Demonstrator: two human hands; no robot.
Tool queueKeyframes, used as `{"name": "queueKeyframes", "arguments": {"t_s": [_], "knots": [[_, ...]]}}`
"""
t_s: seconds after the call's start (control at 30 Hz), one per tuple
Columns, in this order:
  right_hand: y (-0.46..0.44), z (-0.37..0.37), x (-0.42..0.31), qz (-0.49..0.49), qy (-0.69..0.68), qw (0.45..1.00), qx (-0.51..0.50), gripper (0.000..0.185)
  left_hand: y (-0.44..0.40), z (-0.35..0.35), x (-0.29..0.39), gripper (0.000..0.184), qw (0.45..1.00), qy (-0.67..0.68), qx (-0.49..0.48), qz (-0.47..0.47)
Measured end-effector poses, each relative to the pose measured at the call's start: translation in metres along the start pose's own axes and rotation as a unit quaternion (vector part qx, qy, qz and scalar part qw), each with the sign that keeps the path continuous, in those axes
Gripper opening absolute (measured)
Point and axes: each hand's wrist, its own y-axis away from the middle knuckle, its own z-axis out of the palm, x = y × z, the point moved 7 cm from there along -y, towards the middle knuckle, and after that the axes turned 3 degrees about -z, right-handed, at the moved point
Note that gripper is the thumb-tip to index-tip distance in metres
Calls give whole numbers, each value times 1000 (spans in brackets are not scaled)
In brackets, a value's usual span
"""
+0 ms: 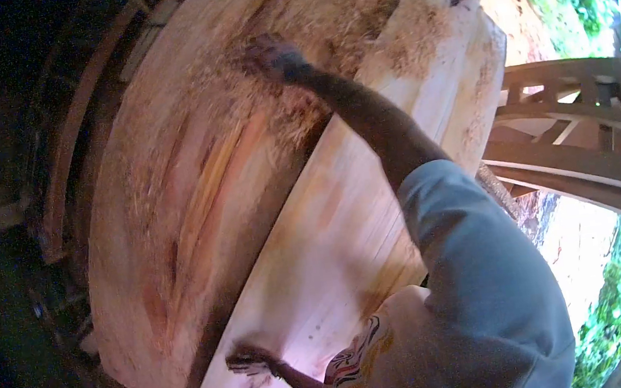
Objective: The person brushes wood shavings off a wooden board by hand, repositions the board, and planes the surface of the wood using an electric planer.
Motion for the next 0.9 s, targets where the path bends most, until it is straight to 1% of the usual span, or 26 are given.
{"name": "queueKeyframes", "arguments": {"t_s": [0.03, 0.07, 0.1, 0.13, 0.17, 0.23, 0.27, 0.3, 0.33, 0.37, 0.4, 0.43, 0.47, 0.5, 0.53, 0.57, 0.6, 0.63, 0.67, 0.73, 0.77, 0.8, 0.83, 0.87, 0.9], "knots": [[16, -28, 56, 43, -7, 999, -15, 50, 11, 37, 42, 66, 976, -110, -187, 4], [33, -42, 126, 62, 86, 994, -35, 53, 28, 65, 86, 61, 909, -198, -365, 43], [52, -49, 186, 84, 175, 979, -55, 56, 0, 24, 152, 66, 956, 82, -281, 32], [61, -87, 218, 196, 170, 965, -35, 53, -49, -61, 245, 72, 917, 358, -175, 17], [74, -103, 259, 252, 194, 947, -40, 58, -86, -131, 332, 73, 896, 378, -228, 44], [76, -124, 323, 257, 230, 937, -51, 62, -105, -213, 468, 73, 852, 442, -219, 176], [76, -131, 351, 258, 247, 932, -59, 64, -115, -259, 524, 73, 828, 447, -226, 253], [75, -136, 372, 253, 237, 937, -33, 67, -116, -294, 574, 73, 798, 449, -231, 330], [74, -134, 392, 234, 252, 938, -36, 66, -106, -308, 613, 72, 775, 470, -236, 350], [65, -139, 394, 217, 266, 939, -39, 66, -96, -319, 646, 72, 751, 490, -241, 371], [56, -143, 390, 204, 276, 938, -45, 65, -95, -327, 672, 70, 759, 480, -243, 367], [38, -140, 369, 162, 107, 977, -92, 59, -95, -335, 688, 69, 768, 465, -251, 363], [25, -138, 314, 118, 54, 959, -251, 53, -93, -334, 694, 68, 780, 445, -260, 356], [32, -123, 256, 50, -63, 957, -277, 43, -95, -336, 692, 60, 769, 487, -233, 344], [40, -110, 199, -8, -186, 931, -315, 34, -86, -335, 688, 57, 746, 497, -230, 380], [50, -94, 141, -141, -315, 907, -241, 38, -75, -331, 685, 54, 719, 508, -223, 417], [67, -83, 88, -282, -424, 841, -183, 42, -68, -330, 688, 51, 689, 526, -207, 453], [72, -83, 26, -406, -308, 838, -196, 48, -60, -335, 684, 46, 636, 551, -201, 501], [79, -71, -10, -435, -353, 815, -148, 51, -61, -336, 690, 46, 622, 551, -217, 513], [94, -41, -74, -507, -395, 765, -40, 48, -58, -341, 691, 47, 592, 543, -265, 533], [104, -15, -109, -541, -414, 730, -55, 45, -59, -342, 691, 47, 590, 541, -255, 543], [116, 13, -139, -574, -430, 693, -72, 43, -59, -341, 692, 47, 593, 535, -270, 538], [124, 28, -146, -606, -440, 656, -94, 41, -59, -340, 692, 46, 593, 533, -282, 534], [118, 16, -131, -627, -377, 662, -164, 38, -58, -337, 693, 45, 592, 536, -291, 528], [118, 3, -112, -643, -313, 657, -238, 36, -55, -334, 691, 46, 611, 537, -267, 517]]}}
